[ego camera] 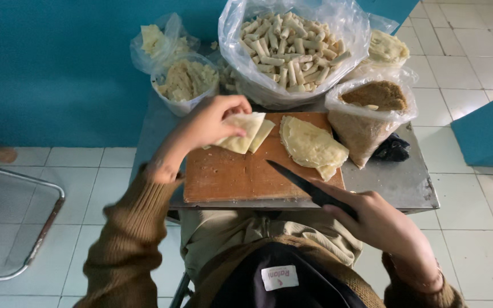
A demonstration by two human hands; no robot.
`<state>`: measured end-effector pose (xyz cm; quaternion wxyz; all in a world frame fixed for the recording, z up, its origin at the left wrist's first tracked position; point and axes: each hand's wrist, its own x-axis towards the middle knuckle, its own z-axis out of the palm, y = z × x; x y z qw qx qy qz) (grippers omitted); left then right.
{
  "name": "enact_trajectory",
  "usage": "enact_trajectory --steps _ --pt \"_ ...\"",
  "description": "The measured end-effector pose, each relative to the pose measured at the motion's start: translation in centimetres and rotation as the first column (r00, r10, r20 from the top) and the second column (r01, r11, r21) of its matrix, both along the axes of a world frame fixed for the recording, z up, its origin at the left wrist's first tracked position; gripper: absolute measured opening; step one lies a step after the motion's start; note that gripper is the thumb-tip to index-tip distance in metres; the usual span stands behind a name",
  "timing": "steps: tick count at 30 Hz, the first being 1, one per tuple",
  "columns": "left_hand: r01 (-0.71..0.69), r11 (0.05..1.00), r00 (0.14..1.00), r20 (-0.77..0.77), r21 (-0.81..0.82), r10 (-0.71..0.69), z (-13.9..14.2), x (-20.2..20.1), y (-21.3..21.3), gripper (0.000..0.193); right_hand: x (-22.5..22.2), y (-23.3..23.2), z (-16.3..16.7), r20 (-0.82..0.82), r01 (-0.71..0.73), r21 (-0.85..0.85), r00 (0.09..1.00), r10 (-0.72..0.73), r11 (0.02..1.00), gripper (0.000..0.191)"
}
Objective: The person spoons filling onto triangular dough wrappers on a wooden board and folds the wrappers over the filling by hand, pressing the edges to seal them. They then take a large dough sheet, cut it into triangular pieces with a knife, and continue folding and sealing the filled pieces.
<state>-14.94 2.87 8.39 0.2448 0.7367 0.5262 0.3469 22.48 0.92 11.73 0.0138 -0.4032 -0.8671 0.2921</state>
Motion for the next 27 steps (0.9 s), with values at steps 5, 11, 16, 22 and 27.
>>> enact_trajectory --steps 5,11,16,22,27 --pt "0.190 0.957 0.976 0.151 -0.220 -0.159 -1.6 0.3 5.7 0.036 0.6 -0.2 1.0 -0.093 0.024 -0.026 0.995 -0.026 0.999 0.062" --pt "0.233 0.898 0.925 0.371 -0.373 -0.086 -3.0 0.2 6.1 0.034 0.3 0.4 -0.2 -0.034 0.041 -0.041 0.998 -0.043 0.998 0.062" --pt "0.227 0.907 0.927 0.365 -0.355 -0.088 -3.0 0.7 6.0 0.035 0.4 0.6 -0.5 -0.041 0.028 -0.036 0.999 -0.030 0.999 0.063" --pt "0.138 0.938 0.958 0.282 -0.319 -0.045 -3.8 0.9 6.1 0.039 0.4 0.5 -0.7 0.004 0.057 -0.077 0.998 -0.057 0.995 0.062" --pt "0.090 0.968 0.972 0.233 -0.233 -0.034 -4.3 1.3 5.9 0.038 0.5 0.6 -1.5 -0.110 -0.020 -0.040 0.994 0.016 0.999 0.057"
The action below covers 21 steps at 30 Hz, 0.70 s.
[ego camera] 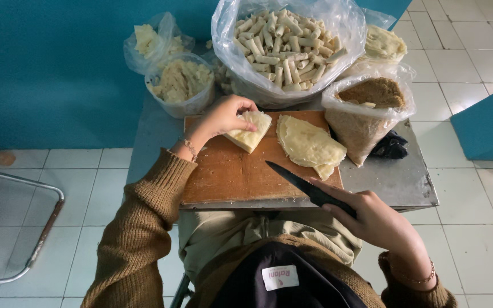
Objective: The person spoons filling onto triangular dough wrappers on a wooden board and folds the wrappers over the filling by hand, pressing the edges to seal them. They then take a large dough sheet, cut it into triangular pieces with a knife, and continue folding and sealing the filled pieces.
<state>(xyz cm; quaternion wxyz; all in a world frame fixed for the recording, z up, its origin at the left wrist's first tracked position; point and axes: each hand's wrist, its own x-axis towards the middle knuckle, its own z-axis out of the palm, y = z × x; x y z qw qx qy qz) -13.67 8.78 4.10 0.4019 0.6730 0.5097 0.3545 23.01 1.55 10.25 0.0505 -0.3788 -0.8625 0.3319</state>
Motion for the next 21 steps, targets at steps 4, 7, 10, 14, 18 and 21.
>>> enact_trajectory --steps 4,7,10,14,18,21 --pt "-0.112 0.958 0.873 -0.434 0.265 0.222 0.5 0.4 -0.6 0.044 0.2 0.0 -0.1 -0.130 -0.087 0.093 0.986 0.099 0.992 0.053" --pt "0.040 0.597 0.632 -0.483 0.801 0.606 0.7 2.1 -0.5 0.062 1.5 0.1 0.8 0.116 0.092 -0.057 0.990 -0.085 0.994 0.062" --pt "0.029 0.904 0.808 -0.542 0.426 0.230 0.1 5.1 0.7 0.036 4.3 0.1 2.0 -0.242 0.134 0.079 0.964 -0.112 0.988 0.055" --pt "0.258 0.932 0.617 -0.786 0.255 0.044 -1.6 9.9 3.5 0.058 7.1 -0.5 2.1 -0.443 0.365 0.030 0.839 -0.316 0.930 0.060" --pt "0.365 0.890 0.651 -0.758 0.274 -0.033 -2.0 10.6 5.2 0.070 7.2 -0.7 1.7 -0.514 0.422 -0.004 0.777 -0.364 0.907 0.057" --pt "0.228 0.955 0.614 -0.790 0.188 0.009 -1.5 10.5 5.4 0.085 6.6 -0.8 1.9 -0.522 0.398 -0.028 0.776 -0.353 0.917 0.057"
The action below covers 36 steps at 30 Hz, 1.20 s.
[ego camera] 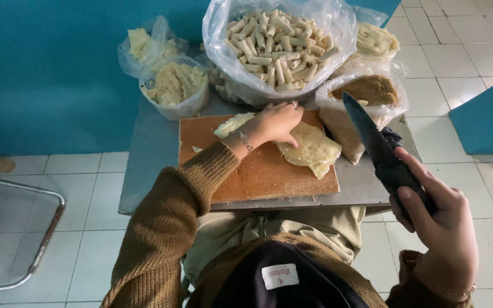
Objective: The person spoons filling onto triangular dough wrappers on a wooden board and folds the wrappers over the filling by hand, pressing the edges to seal them. They then take a large dough sheet, cut it into triangular pieces with a knife, and continue folding and sealing the filled pieces.
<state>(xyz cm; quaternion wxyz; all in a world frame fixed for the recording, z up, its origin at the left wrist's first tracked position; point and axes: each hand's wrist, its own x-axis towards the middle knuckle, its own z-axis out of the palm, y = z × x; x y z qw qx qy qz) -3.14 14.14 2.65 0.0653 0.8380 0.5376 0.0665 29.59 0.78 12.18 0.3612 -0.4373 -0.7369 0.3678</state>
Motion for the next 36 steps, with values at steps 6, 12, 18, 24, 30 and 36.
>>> enact_trajectory --steps 6,12,18,24,30,36 --pt "-0.087 0.996 0.996 -0.026 0.012 0.087 0.0 -0.1 -0.2 0.071 -0.8 0.0 0.2 -0.032 0.007 0.009 0.999 -0.007 1.000 0.055" --pt "-0.073 0.988 0.936 0.352 0.135 0.021 -0.2 -0.4 -0.1 0.022 -0.8 0.2 0.0 0.000 0.032 0.010 0.999 -0.032 0.999 0.056" --pt "-0.038 0.997 0.821 0.571 0.070 -0.009 2.8 0.3 -4.4 0.011 -0.7 0.4 -0.4 -0.004 0.053 0.009 0.999 -0.053 0.999 0.055" --pt "-0.293 0.954 0.541 0.811 -0.067 0.224 2.9 -5.6 -16.1 0.010 -1.5 0.3 -1.5 0.045 -0.009 -0.023 0.999 0.010 1.000 0.058" --pt "-0.627 0.768 0.401 0.792 -0.129 0.460 -1.7 -9.9 -23.2 0.015 -8.5 -0.2 -2.6 0.294 -0.282 -0.098 0.908 0.298 0.954 0.062" --pt "-0.643 0.747 0.381 0.776 -0.169 0.503 -2.2 -10.0 -24.2 0.020 -14.4 -2.5 -3.9 0.290 -0.552 0.191 0.822 0.490 0.812 0.068"
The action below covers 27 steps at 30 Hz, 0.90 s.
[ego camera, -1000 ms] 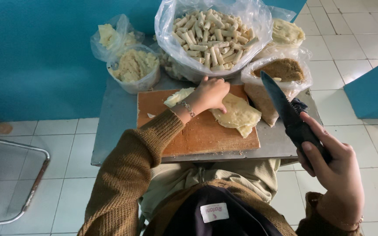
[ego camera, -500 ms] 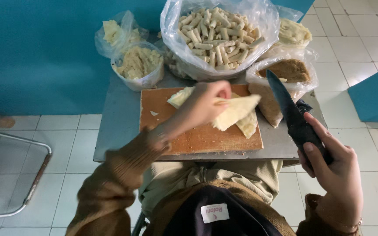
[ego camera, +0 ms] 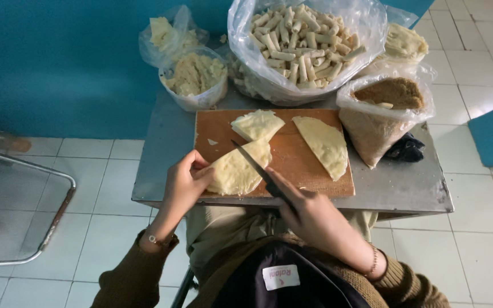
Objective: The person spoons filling onto triangular dough wrappers on a wooden board and folds the wrappers over the filling by hand, pressing the edges to seal them. They then take a large dough sheet, cut it into triangular pieces with a knife, and continue folding and sealing the filled pieces.
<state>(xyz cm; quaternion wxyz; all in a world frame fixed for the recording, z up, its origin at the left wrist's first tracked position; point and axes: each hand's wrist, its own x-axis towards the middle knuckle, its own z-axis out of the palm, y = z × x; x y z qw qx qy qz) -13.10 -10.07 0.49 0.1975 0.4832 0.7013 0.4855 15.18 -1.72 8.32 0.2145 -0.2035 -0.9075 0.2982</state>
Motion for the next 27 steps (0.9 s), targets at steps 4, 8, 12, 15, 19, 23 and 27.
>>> enact_trajectory --steps 4,8,12,15,19,23,27 --pt "-0.047 0.999 0.976 -0.215 -0.024 0.041 2.4 0.8 -0.8 0.023 -0.7 -1.0 -0.7 0.190 0.010 0.024 0.982 -0.014 1.000 0.072" --pt "0.020 1.000 0.801 -0.598 0.014 -0.008 6.8 -0.5 -0.5 0.034 -1.0 -1.7 -1.5 0.260 0.026 0.067 0.965 -0.043 0.997 0.071" --pt "0.434 0.886 0.606 -0.674 -0.165 -0.422 9.5 -1.9 3.4 0.037 -1.2 -2.1 -1.9 0.207 0.012 0.103 0.978 -0.033 0.995 0.072" --pt "0.624 0.718 0.487 -0.564 -0.310 -0.667 9.0 -1.4 5.6 0.046 -1.2 -2.3 -1.8 0.287 0.027 0.159 0.955 -0.072 0.987 0.070" --pt "0.594 0.700 0.392 -0.618 -0.395 -0.682 7.2 -1.0 6.7 0.051 -1.0 -2.5 -1.7 0.269 0.033 0.208 0.959 -0.090 0.977 0.069" --pt "0.614 0.680 0.355 -0.629 -0.401 -0.691 6.3 -1.5 7.4 0.055 -0.5 -2.3 -1.7 0.300 0.027 0.194 0.950 -0.086 0.981 0.065" --pt "0.616 0.650 0.342 -0.593 -0.444 -0.729 6.3 -1.6 7.8 0.062 -0.8 -1.7 -1.9 0.200 0.011 0.163 0.979 -0.044 0.987 0.061"
